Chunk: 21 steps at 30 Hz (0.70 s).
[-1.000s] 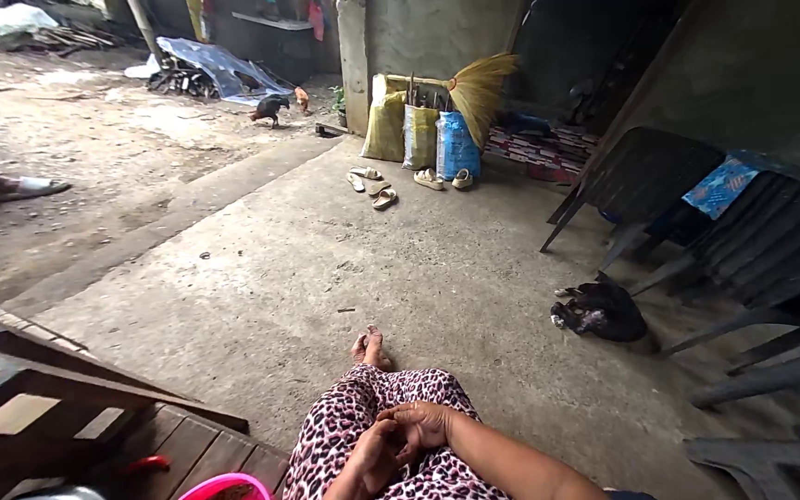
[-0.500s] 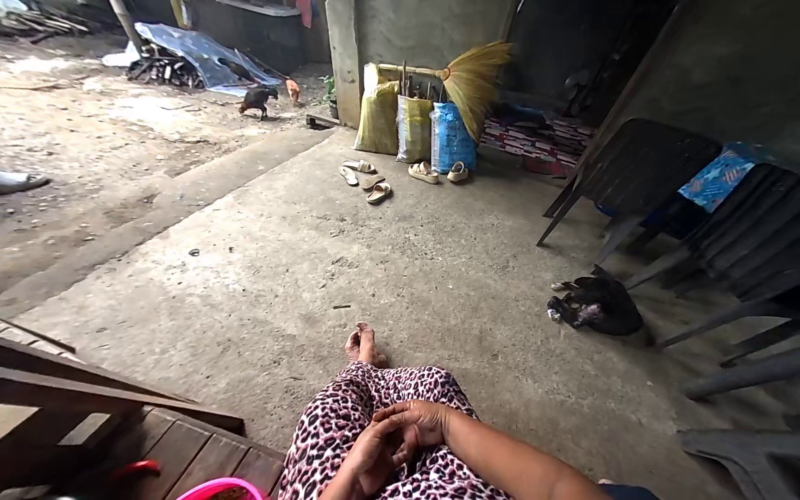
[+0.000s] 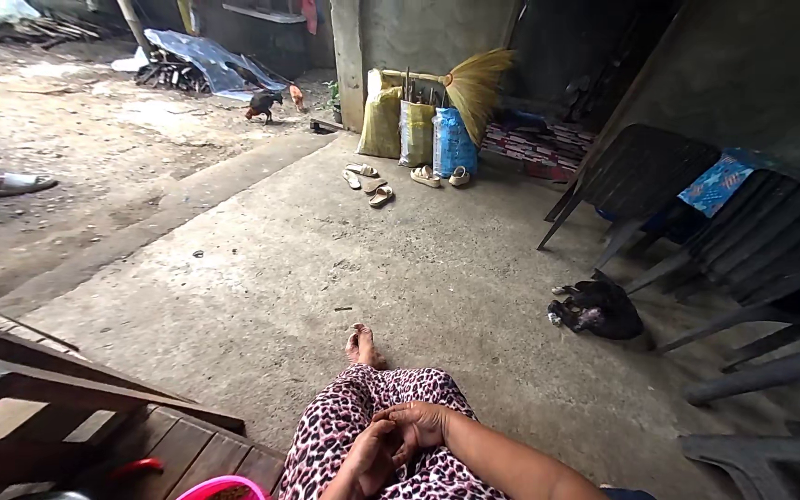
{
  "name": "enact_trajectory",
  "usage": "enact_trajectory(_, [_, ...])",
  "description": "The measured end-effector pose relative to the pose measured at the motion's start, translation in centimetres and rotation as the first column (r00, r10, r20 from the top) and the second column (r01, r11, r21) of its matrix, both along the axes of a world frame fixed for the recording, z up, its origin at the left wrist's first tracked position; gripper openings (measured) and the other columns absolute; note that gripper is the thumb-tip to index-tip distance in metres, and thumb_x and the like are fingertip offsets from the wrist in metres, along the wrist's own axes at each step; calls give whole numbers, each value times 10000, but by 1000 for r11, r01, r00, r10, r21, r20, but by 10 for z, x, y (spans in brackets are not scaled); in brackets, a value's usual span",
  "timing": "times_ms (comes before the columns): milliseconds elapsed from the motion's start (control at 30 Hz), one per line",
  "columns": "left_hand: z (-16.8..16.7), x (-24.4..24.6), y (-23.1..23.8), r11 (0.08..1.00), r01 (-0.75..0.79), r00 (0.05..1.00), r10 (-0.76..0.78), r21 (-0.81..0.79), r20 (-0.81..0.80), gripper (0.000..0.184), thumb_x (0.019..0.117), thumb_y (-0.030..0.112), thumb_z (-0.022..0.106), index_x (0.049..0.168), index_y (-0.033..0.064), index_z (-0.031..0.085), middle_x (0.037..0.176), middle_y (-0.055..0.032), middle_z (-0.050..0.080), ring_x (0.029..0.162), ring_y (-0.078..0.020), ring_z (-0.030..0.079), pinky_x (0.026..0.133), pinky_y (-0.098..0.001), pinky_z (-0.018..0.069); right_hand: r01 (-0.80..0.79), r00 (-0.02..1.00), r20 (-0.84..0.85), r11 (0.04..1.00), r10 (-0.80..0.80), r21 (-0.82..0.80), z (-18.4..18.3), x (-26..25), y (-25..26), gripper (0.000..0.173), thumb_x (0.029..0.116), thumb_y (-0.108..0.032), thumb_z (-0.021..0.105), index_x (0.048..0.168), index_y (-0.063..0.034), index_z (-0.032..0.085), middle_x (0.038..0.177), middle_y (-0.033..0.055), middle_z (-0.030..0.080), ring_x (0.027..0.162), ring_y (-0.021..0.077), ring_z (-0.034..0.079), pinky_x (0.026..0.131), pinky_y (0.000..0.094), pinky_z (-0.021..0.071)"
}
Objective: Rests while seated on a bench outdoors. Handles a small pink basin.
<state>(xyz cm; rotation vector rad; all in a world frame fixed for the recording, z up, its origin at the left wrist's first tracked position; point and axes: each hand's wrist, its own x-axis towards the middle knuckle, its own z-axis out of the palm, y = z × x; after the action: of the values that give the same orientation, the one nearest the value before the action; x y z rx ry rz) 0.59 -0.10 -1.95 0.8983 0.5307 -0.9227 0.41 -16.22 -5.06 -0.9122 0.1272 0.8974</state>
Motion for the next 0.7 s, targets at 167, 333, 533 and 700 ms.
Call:
enact_trajectory(167, [-8,1,-1,999,3,1000,-3,-42,11,240,1032,102,432,1208,41,584,871,-153,676,782,-265,689,706,-436,597,25,1000,14,999,-25,21,-2,-4,-3,332,1028,-193,511,1337,-86,570,1158,124,720,1034,272,718,874,457,607])
enact_trajectory(333, [-8,1,-1,1000,13,1000,-13,-6,-1,244,1031,135,406,1166,41,587,880,-151,675,767,-258,683,689,-422,592,19,1000,25,1000,-19,-2,-9,-2,-3,473,926,-76,556,1397,-79,512,1178,143,699,1019,290,712,871,485,601])
enact_trajectory(533, [31,0,-3,999,31,999,-31,42,-15,162,1022,47,434,1163,45,513,792,-111,623,677,-211,643,628,-363,569,52,998,33,997,-50,-53,1,-5,-1,414,938,-64,559,1351,-88,548,1128,94,727,994,237,725,849,439,609])
enact_trajectory(700, [0,1,-1,997,57,998,-55,-57,29,118,1030,90,492,1082,47,589,751,-102,651,671,-198,660,629,-350,577,47,999,-16,995,-49,-89,8,-4,0,313,1049,-132,503,1357,-98,550,1103,98,734,971,237,731,825,421,613])
